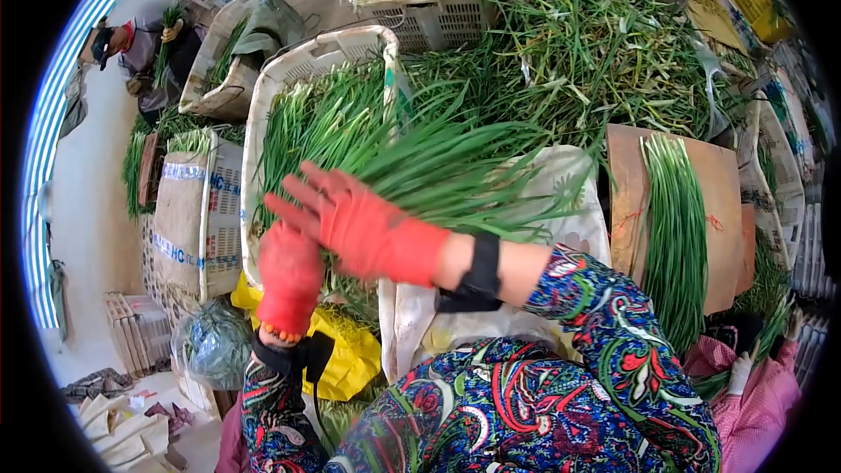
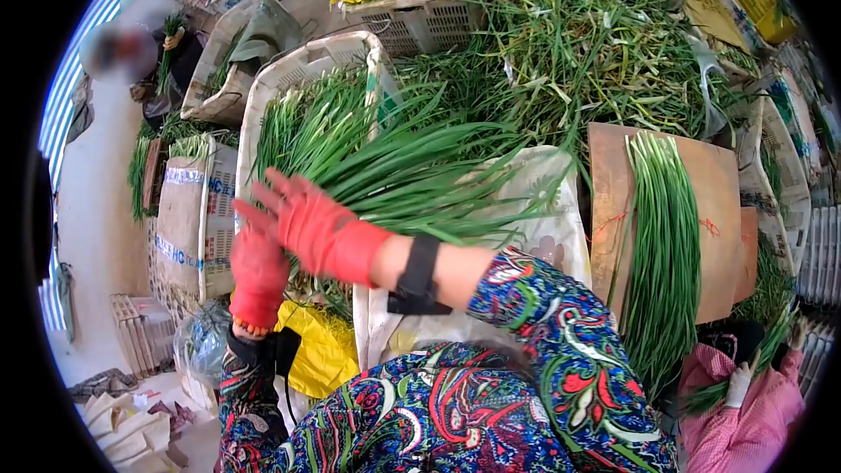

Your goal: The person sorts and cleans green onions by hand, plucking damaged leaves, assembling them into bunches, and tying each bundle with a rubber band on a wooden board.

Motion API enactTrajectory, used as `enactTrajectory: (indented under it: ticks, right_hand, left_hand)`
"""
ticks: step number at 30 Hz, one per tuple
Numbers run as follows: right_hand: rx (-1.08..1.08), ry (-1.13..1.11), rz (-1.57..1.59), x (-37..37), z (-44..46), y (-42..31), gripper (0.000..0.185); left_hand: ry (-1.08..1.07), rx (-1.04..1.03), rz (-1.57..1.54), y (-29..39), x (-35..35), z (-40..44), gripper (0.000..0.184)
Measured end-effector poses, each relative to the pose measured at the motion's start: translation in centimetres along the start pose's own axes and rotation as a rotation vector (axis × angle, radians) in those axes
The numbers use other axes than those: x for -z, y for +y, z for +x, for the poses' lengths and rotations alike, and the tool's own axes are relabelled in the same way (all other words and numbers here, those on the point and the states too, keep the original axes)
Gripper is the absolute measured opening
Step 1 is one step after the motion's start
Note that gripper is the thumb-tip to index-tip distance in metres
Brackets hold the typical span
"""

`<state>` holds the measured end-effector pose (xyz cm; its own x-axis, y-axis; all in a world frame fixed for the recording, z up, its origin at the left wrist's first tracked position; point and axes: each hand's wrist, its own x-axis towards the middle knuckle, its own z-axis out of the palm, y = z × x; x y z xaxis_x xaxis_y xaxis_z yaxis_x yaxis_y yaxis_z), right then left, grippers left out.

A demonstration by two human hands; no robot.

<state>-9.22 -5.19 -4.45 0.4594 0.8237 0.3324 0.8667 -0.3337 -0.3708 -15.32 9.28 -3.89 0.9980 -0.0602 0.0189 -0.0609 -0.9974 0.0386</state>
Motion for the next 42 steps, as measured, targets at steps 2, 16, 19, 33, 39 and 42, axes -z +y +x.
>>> enactTrajectory:
  ticks: [2,16,19,33,39,42]
  right_hand:
    - [-0.038,-0.011,-0.032,-1.2,0.4,2.0,0.108]
    - [-0.050,-0.021,-0.066,5.1,-2.6,6.2,0.067]
    - [-0.130,0.021,-0.234,10.2,-5.4,5.1,0.058]
    - [-0.999,0.234,-0.718,23.3,-26.2,-5.9,0.050]
    - [-1.641,0.583,-0.521,25.5,-36.7,-3.9,0.049]
    - [-1.846,0.502,-0.505,23.6,-40.2,0.2,0.051]
  left_hand:
    - [0.070,-0.052,0.176,-0.7,0.3,-0.6,0.054]
    - [0.553,-0.352,-0.289,-0.9,3.3,2.4,0.071]
    - [0.504,-0.418,-0.308,2.2,4.9,5.0,0.073]
    - [0.271,-0.997,-0.568,21.4,4.8,13.1,0.069]
    - [0.111,-1.023,-0.360,26.6,0.4,16.2,0.061]
    - [0.179,-1.131,-0.221,30.3,-2.6,17.1,0.070]
